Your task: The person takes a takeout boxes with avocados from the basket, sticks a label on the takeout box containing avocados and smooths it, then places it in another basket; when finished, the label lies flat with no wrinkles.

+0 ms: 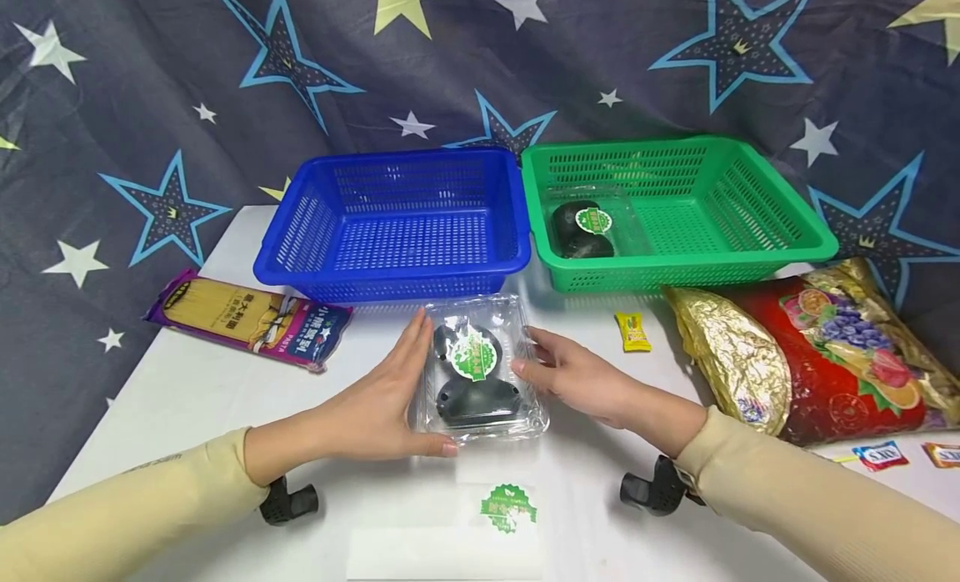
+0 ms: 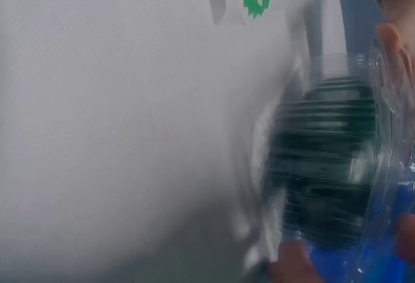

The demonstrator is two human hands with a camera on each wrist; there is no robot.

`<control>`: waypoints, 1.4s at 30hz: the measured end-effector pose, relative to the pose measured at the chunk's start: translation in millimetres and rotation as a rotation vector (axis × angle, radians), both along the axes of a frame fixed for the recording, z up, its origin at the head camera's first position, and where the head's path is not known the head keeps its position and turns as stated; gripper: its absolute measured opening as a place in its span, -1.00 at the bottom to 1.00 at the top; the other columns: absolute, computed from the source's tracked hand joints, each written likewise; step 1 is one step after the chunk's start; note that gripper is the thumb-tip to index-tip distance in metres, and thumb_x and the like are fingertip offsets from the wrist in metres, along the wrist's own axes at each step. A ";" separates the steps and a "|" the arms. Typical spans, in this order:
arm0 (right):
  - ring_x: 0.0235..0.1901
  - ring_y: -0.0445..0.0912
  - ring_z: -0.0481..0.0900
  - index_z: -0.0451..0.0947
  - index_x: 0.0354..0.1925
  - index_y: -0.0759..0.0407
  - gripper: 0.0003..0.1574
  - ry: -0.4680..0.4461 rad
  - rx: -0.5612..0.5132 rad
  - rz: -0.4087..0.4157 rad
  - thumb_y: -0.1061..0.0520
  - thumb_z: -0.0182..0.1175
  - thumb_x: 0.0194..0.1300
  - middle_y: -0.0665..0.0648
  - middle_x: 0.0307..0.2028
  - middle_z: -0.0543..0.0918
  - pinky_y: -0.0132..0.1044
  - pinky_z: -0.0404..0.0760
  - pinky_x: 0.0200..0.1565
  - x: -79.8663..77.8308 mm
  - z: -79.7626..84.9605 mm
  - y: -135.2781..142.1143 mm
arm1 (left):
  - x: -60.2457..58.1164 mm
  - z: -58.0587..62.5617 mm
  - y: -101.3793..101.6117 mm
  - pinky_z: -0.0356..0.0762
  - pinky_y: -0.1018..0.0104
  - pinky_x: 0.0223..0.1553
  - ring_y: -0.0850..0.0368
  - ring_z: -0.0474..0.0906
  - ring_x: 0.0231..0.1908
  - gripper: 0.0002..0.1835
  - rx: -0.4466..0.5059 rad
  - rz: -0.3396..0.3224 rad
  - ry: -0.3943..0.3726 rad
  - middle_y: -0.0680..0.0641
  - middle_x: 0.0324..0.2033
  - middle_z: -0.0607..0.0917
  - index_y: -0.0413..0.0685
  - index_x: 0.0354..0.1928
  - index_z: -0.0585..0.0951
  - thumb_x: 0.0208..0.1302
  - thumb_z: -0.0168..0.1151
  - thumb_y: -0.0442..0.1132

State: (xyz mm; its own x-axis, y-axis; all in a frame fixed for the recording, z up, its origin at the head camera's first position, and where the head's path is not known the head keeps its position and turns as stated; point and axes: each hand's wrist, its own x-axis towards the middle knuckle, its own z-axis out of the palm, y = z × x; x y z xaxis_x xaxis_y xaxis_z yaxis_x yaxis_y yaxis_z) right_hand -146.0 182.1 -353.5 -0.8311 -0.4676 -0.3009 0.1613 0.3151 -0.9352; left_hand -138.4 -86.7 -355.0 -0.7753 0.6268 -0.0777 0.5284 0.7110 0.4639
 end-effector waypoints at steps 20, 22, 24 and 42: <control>-0.14 -0.06 0.60 -0.33 0.52 -0.11 0.04 -0.158 -0.188 -0.213 0.03 0.14 0.37 0.31 0.03 0.51 -0.10 0.56 -0.12 25.7 2.0 7.5 | -15.9 -2.1 3.5 -0.18 0.13 0.39 -0.02 -0.49 0.44 0.47 0.015 -0.125 0.030 -0.15 0.41 -0.56 -0.15 0.44 -0.46 -0.15 0.27 0.50; -0.14 -0.07 0.60 -0.31 0.52 -0.11 0.04 -0.151 -0.179 -0.231 0.03 0.14 0.37 0.29 0.03 0.52 -0.11 0.57 -0.13 27.2 1.6 8.4 | -18.5 4.2 6.3 -0.14 0.08 0.39 -0.04 -0.46 0.45 0.42 0.019 -0.151 0.119 -0.17 0.44 -0.49 -0.15 0.47 -0.38 -0.11 0.20 0.53; -0.13 -0.07 0.60 -0.31 0.52 -0.10 0.04 -0.150 -0.176 -0.241 0.03 0.14 0.37 0.30 0.02 0.51 -0.11 0.57 -0.12 29.1 1.9 9.9 | -23.1 13.7 12.0 -0.08 0.02 0.38 -0.03 -0.44 0.45 0.33 0.037 -0.178 0.200 -0.17 0.46 -0.41 -0.13 0.49 -0.29 -0.03 0.14 0.52; -0.07 -0.11 0.60 -0.34 0.52 0.01 -0.16 -0.106 0.045 -0.209 -0.05 -0.13 0.51 0.13 0.15 0.54 -0.10 0.59 -0.15 34.8 39.3 104.6 | -139.1 55.6 111.4 -0.37 0.18 0.43 0.01 -0.50 0.45 -0.18 -0.241 -0.191 0.077 -0.07 0.49 -0.34 -0.03 0.50 -0.25 0.41 -0.49 0.32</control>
State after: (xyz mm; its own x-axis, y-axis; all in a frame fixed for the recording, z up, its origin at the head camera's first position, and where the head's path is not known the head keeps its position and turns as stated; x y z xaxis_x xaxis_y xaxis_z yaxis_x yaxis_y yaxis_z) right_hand -111.2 286.8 -314.1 -0.8709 -0.2734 -0.4083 0.3240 0.3053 -0.8955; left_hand -277.5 24.7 -299.4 -0.6548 0.7322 -0.1872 0.6900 0.6803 0.2473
